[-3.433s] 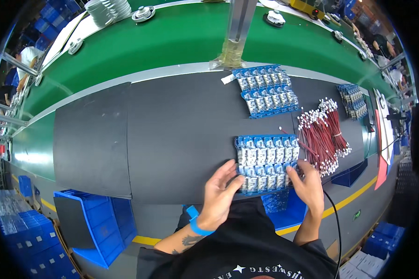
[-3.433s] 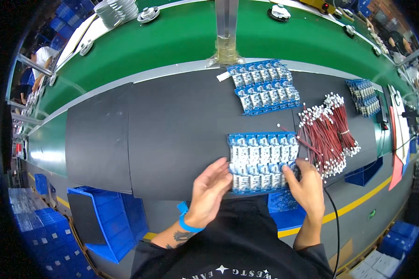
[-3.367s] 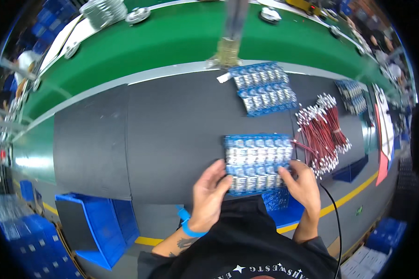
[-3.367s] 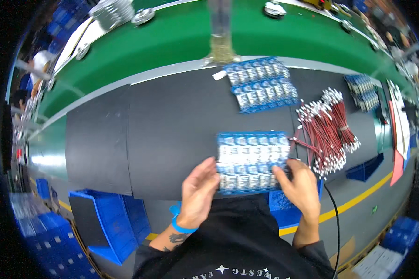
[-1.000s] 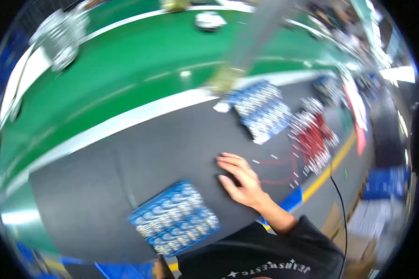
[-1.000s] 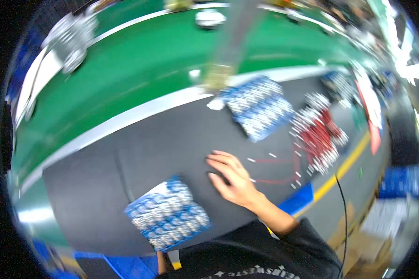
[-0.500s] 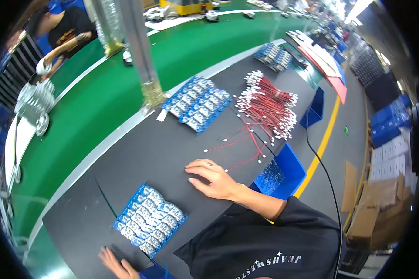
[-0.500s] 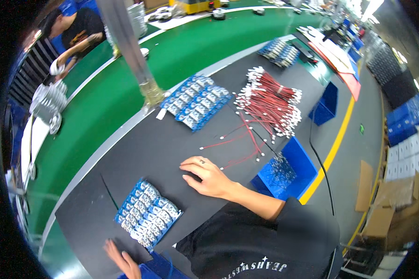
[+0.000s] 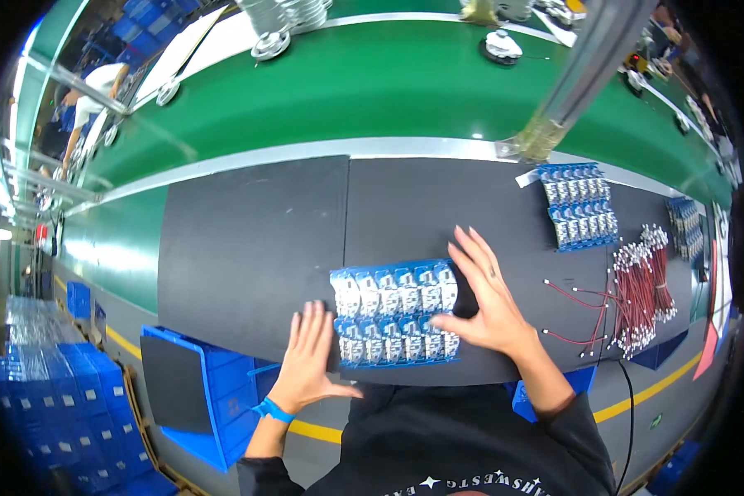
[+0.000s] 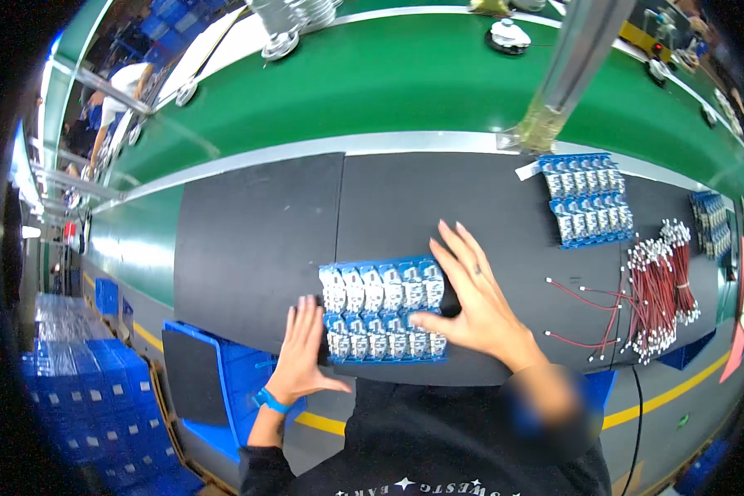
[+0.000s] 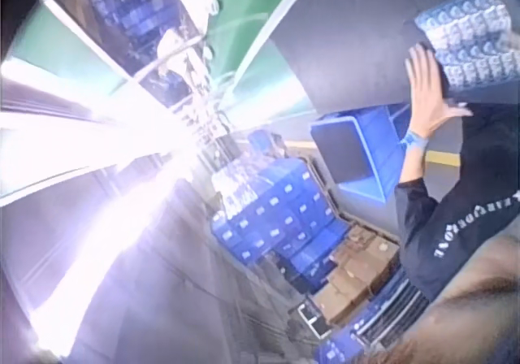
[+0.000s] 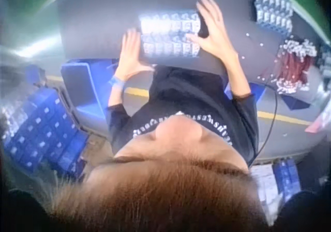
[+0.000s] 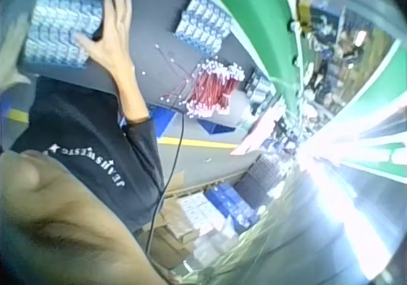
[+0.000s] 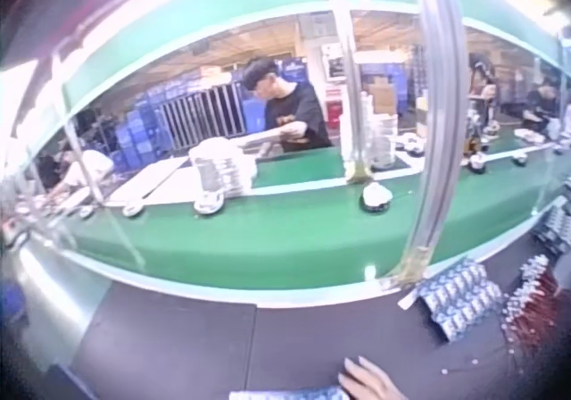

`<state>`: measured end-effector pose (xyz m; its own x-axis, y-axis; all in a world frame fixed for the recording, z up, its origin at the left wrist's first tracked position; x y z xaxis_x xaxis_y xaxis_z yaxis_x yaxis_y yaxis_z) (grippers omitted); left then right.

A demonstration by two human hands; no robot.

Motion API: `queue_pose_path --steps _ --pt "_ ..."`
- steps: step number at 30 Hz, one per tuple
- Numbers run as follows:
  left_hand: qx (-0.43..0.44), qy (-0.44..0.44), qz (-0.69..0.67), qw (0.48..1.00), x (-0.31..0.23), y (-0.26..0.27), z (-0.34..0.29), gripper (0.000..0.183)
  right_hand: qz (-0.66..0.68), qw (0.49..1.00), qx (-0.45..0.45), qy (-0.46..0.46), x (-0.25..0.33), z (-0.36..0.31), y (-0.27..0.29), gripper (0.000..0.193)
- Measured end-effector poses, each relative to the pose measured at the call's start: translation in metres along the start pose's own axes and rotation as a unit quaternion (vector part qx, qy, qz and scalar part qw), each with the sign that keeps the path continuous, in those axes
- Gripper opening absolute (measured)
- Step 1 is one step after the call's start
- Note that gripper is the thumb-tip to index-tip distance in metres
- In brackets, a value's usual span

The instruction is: The recorder is assembling LED circuit strips by inserting small components and then connecting bundles of wires to the finished strips.

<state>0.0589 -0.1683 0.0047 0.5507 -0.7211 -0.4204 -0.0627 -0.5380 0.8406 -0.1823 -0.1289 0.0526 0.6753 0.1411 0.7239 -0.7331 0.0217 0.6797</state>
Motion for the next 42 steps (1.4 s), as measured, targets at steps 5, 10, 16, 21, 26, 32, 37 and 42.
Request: queue_pose_path --steps 5,10,16,21,26,32,37,42 --pt "-0.053 -0.012 0.088 0.995 0.002 -0.007 -0.008 0.099 0.046 0.991 0.125 -0.024 -0.017 0.032 -0.030 0.069" --pt "-0.089 -0.032 0.085 0.992 0.004 -0.004 -0.012 0.092 0.042 0.992 0.111 -0.038 -0.013 0.024 -0.030 0.063" --pt "-0.092 -0.006 0.046 0.995 0.008 0.001 0.002 0.107 0.033 0.995 0.090 -0.031 -0.009 0.023 -0.041 0.061" --pt "-0.087 -0.013 0.038 0.995 0.012 -0.011 -0.002 0.099 0.021 0.994 0.100 -0.031 -0.010 0.024 -0.041 0.061" --pt "-0.097 -0.012 0.006 0.995 0.015 -0.012 -0.003 0.094 0.017 0.994 0.103 -0.019 -0.013 0.024 -0.046 0.060" --pt "-0.071 -0.001 -0.086 0.994 0.012 -0.005 0.000 0.110 0.051 0.992 0.112 -0.039 -0.017 0.024 -0.045 0.061" --pt "-0.056 -0.010 -0.101 0.993 0.009 -0.007 0.008 0.109 0.026 0.994 0.090 -0.059 -0.010 0.017 -0.041 0.064" --pt "-0.077 -0.033 -0.134 0.987 0.009 -0.002 0.007 0.103 0.258 0.960 0.037 -0.107 -0.020 0.012 -0.041 0.065"
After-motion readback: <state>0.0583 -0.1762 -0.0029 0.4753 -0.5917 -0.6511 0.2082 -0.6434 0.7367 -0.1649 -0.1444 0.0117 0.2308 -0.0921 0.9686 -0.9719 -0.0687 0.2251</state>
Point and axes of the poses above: each hand's wrist, its own z-axis towards the middle knuckle, its own y-axis out of the back of the hand, x = y × z, the point moved 10 cm from there along z, towards the middle knuckle, and after that the axes turned 15 degrees about x, right-handed, at the moved point
